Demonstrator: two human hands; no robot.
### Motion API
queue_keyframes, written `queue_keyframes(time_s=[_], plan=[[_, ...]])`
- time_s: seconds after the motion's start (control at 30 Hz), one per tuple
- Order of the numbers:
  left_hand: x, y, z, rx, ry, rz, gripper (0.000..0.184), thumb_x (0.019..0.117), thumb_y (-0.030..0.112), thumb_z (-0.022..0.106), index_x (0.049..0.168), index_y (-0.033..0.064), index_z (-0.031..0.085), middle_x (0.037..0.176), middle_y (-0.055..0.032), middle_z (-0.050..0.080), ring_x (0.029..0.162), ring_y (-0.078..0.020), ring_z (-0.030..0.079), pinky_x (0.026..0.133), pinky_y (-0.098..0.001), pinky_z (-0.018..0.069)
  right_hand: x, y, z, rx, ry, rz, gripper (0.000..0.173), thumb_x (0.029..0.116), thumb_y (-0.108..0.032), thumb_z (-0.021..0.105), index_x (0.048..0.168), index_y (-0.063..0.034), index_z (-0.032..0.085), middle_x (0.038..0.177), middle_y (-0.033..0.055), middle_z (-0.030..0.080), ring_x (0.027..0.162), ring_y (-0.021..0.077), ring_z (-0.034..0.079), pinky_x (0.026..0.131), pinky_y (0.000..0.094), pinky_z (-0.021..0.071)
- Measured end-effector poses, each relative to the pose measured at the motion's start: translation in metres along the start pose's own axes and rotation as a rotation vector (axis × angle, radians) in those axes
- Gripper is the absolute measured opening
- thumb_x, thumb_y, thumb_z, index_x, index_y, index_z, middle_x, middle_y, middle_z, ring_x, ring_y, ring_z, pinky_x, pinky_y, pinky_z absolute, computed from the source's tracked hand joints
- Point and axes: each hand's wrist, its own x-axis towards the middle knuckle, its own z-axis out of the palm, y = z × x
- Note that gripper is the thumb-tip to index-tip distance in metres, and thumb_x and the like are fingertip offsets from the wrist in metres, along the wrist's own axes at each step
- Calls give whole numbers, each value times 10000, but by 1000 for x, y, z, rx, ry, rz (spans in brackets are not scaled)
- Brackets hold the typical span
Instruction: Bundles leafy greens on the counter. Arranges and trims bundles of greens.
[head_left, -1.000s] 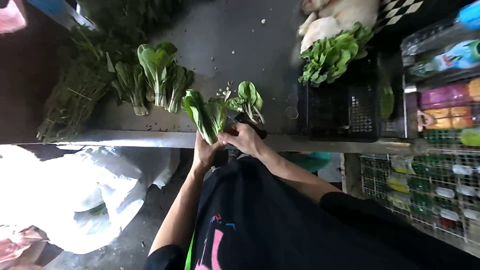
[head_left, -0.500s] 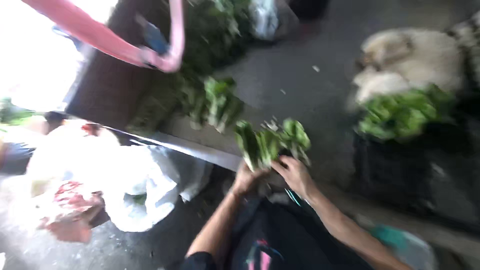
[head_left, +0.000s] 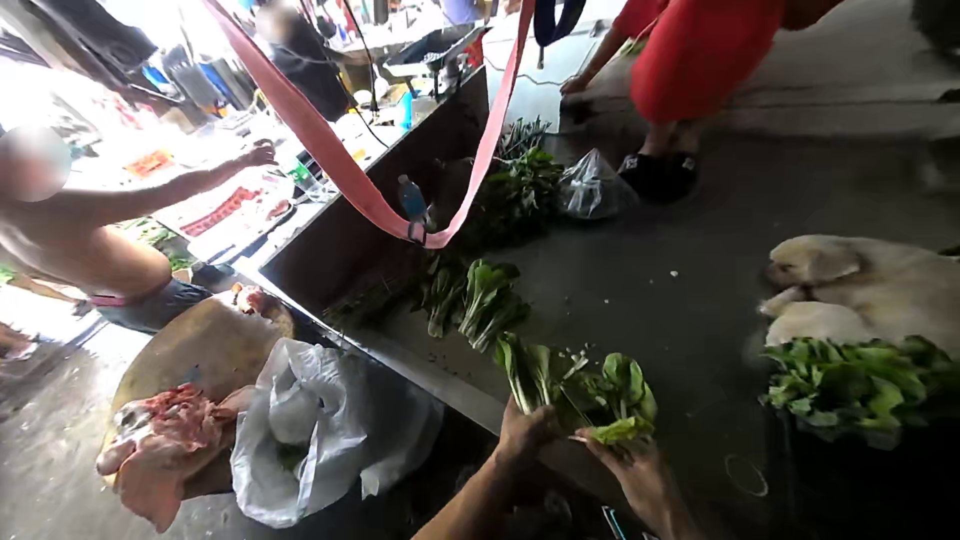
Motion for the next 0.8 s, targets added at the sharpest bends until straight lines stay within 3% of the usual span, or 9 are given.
queue_keyframes(time_s=[0.17, 0.23, 0.3, 0.37, 0.43, 0.47, 0.57, 0.67, 0.8], plan=[[4, 12, 1, -166, 152, 19, 287, 1014, 85, 568, 1275, 0, 483, 901, -130, 678, 748, -200, 676, 680, -360, 590, -15, -11, -19, -117, 184, -144, 170, 948, -84, 675, 1074, 28, 696, 1001, -17, 779, 954, 1, 722, 904, 193, 590], [-1, 25, -6, -172, 129, 61, 256, 1022, 77, 544, 1258, -8, 494, 923, -130, 687, 769, -194, 682, 689, -349, 593, -9, -20, -40, -260, 279, -105, 269, 981, -163, 637, 1099, 75, 681, 975, 57, 762, 917, 53, 723, 877, 241, 601], [-15, 38, -11, -110, 48, 106, 268, 1015, 61, 527, 1271, -6, 485, 940, -115, 694, 797, -180, 693, 709, -338, 602, -2, -29, -70, -446, 287, -2, 332, 1011, -210, 606, 1113, 98, 675, 953, 150, 733, 880, 174, 722, 859, 370, 609], [-26, 44, -17, -38, -27, 114, 275, 1002, 35, 526, 1269, -17, 481, 944, -97, 692, 827, -175, 696, 763, -353, 609, 0, -35, -103, -640, 166, 275, 380, 1035, -266, 621, 1167, 87, 671, 1030, 248, 711, 961, 357, 701, 917, 560, 545], [-26, 39, -26, -10, -114, 140, 328, 941, 31, 604, 1253, -18, 513, 972, -105, 710, 868, -194, 708, 816, -394, 607, 2, -30, -128, -792, 26, 527, 458, 1022, -332, 648, 1307, 26, 641, 1180, 256, 696, 1123, 432, 661, 1013, 649, 472], [-25, 38, -29, 0, -152, 168, 348, 907, 43, 648, 1234, -11, 543, 986, -106, 721, 872, -198, 711, 818, -401, 606, 3, -30, -130, -820, 28, 540, 455, 1019, -323, 652, 1327, 12, 638, 1197, 252, 696, 1140, 439, 656, 1018, 662, 464], [-27, 32, -34, 95, -234, 195, 422, 869, 61, 711, 1256, 12, 550, 1034, -101, 715, 899, -196, 707, 837, -407, 603, -4, -49, -103, -676, 41, 393, 377, 1019, -272, 656, 1279, 1, 668, 1155, 213, 715, 1070, 362, 698, 965, 587, 536], [-27, 16, -33, 224, -254, 193, 382, 858, 19, 751, 1207, 25, 595, 946, -104, 726, 800, -195, 705, 759, -392, 615, -9, -46, -46, -309, -85, 297, 336, 998, -255, 663, 1257, -42, 665, 1103, 102, 737, 955, 200, 739, 864, 434, 636], [-34, 2, -32, 304, -285, 131, 511, 840, 48, 791, 1284, -10, 545, 998, -142, 723, 875, -229, 719, 803, -418, 620, -1, -43, 22, -335, -183, 384, 472, 934, -417, 749, 1218, -48, 674, 1065, 98, 738, 972, 194, 721, 913, 449, 594]])
